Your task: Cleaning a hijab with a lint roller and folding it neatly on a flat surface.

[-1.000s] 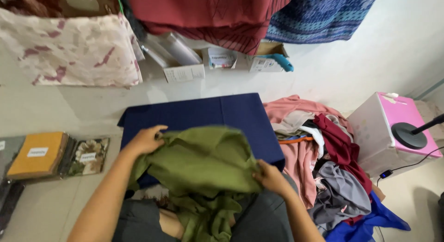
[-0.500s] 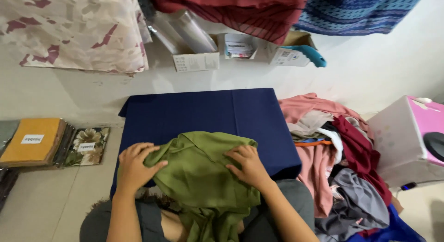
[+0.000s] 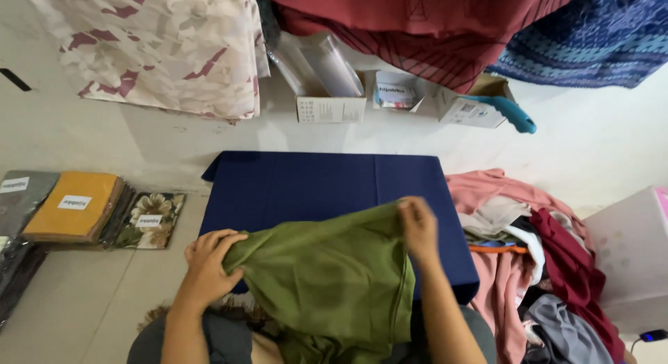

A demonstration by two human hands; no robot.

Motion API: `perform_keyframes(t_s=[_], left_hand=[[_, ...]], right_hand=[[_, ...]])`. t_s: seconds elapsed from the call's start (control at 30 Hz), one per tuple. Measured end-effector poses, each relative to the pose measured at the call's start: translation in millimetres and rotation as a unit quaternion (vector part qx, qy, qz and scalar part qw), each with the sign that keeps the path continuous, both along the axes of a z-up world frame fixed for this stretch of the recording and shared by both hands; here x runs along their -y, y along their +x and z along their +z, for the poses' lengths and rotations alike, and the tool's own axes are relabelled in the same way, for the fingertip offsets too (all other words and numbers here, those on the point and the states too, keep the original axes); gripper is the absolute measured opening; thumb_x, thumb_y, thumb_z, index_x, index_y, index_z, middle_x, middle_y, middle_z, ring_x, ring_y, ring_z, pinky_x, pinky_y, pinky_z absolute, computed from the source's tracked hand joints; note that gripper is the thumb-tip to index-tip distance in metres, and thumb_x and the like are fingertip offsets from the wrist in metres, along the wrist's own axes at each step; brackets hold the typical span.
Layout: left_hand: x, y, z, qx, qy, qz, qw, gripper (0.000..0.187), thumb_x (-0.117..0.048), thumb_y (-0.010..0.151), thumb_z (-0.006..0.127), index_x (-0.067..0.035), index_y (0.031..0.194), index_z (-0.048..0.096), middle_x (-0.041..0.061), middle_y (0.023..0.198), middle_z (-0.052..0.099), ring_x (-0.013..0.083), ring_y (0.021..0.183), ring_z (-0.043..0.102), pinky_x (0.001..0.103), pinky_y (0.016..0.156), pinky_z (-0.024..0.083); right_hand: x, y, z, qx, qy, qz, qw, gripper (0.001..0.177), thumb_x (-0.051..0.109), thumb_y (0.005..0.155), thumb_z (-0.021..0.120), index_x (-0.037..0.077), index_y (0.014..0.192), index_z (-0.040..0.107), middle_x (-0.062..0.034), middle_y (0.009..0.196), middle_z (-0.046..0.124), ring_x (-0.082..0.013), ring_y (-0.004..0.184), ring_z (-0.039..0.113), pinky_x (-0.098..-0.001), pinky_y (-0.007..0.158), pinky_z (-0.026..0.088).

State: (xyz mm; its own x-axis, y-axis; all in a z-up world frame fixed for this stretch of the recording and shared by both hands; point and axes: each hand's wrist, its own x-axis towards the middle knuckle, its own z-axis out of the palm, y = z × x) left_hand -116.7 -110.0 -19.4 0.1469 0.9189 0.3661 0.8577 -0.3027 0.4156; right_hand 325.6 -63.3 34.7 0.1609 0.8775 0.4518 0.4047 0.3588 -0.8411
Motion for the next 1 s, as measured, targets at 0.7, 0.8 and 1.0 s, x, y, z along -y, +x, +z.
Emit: perform_keyframes(t_s=[0.7,0.8,1.0], left_hand=[[6.9,-8.9,14.3,0.316,0.18,0.177,0.914,0.021,0.0,0.087,0.083,0.001,0.106,0.074,0.003,0.075,0.073,0.0086,0.053,0.049,0.021,0.055,0.04],[11.8,-22.5,20.1,0.323,0.054,0.15,0.933,0.025,0.001,0.08,0.083,-0.002,0.104,0.079,0.001,0.07,0.074,0.0087,0.051,0.042,0.023,0.049,0.037],[32.8,-26.6,38.0,0.373,0.104,0.191,0.902,0.035,0.007,0.091,0.065,-0.014,0.115,0.079,0.001,0.075,0.06,0.0122,0.061,0.045,0.025,0.059,0.039]], right_hand=[[47.1,89.4,-23.0,0.085,0.143,-0.303,0.938,0.015,0.004,0.107,0.061,-0.002,0.118,0.068,-0.0126,0.097,0.072,-0.0213,0.078,0.064,-0.0319,0.072,0.051],[50.9,90.2,-25.8,0.108,0.158,-0.307,0.932,0.014,0.004,0.108,0.06,-0.003,0.119,0.066,-0.0138,0.101,0.072,-0.0242,0.083,0.065,-0.0338,0.077,0.051],[91.5,85.4,-12.4,0.079,0.157,-0.32,0.931,0.014,0.005,0.109,0.058,-0.004,0.116,0.067,-0.0151,0.099,0.073,-0.0265,0.08,0.065,-0.0356,0.073,0.052]])
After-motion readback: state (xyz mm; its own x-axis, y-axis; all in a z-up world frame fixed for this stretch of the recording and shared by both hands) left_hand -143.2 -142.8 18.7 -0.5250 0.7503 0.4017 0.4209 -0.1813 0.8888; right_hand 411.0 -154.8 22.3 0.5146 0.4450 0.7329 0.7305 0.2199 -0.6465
